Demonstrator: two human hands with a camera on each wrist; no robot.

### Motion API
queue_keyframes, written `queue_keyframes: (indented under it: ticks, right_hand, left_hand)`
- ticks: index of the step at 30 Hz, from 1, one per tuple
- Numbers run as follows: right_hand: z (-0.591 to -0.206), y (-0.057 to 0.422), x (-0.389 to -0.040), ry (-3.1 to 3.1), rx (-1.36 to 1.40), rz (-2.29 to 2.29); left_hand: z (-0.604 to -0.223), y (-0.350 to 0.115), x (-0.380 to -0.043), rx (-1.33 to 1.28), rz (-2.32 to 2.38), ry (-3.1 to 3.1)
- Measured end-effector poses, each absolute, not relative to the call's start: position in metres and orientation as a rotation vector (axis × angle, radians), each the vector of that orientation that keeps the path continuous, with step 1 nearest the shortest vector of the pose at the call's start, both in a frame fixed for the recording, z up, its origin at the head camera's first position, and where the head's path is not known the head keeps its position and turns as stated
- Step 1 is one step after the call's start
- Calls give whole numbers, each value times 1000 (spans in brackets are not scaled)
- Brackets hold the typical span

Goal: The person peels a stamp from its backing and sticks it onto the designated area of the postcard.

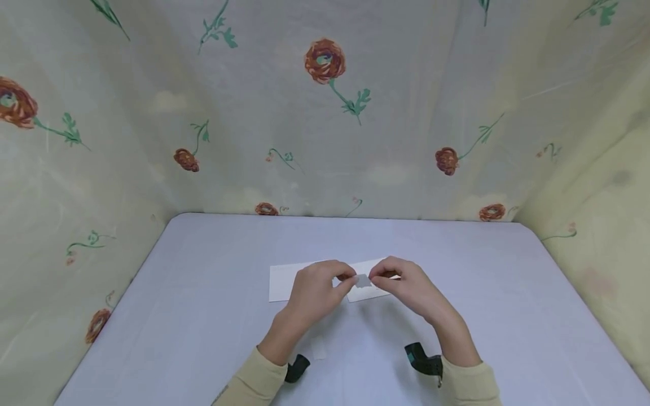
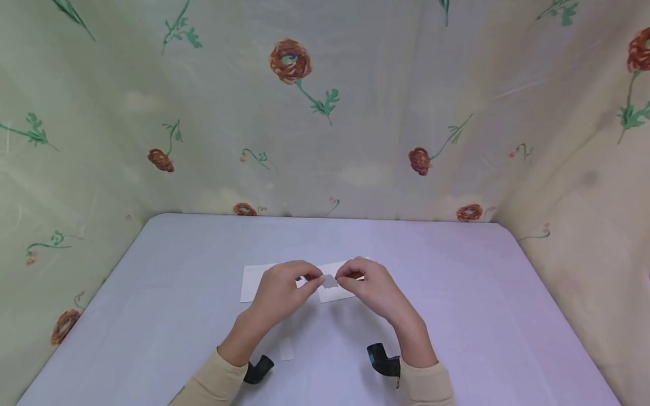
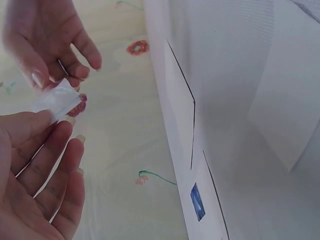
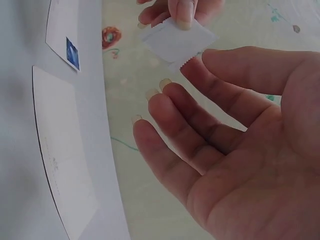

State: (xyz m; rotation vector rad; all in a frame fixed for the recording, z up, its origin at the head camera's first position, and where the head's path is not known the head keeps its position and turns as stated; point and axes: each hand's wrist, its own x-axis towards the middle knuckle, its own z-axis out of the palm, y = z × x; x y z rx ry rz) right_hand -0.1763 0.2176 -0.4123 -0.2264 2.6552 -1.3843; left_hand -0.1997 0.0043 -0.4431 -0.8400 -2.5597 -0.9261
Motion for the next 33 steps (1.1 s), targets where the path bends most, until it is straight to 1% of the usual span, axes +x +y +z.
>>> queue_keyframes:
  ticks: [10,19,33]
  right_hand:
    - [-414,213,-178,2656,-291,-1361]
    - [-415,208,-178,2660,-249,-1472]
    - [-418,209,-180,2696,-234,-1487]
  left_hand:
    - [-444,3,-202,-826,-1050,-2572]
    - [-443,2,-201,-832,-1090,-2575]
    - [-440,-1,-201,-836,-1087,-2586]
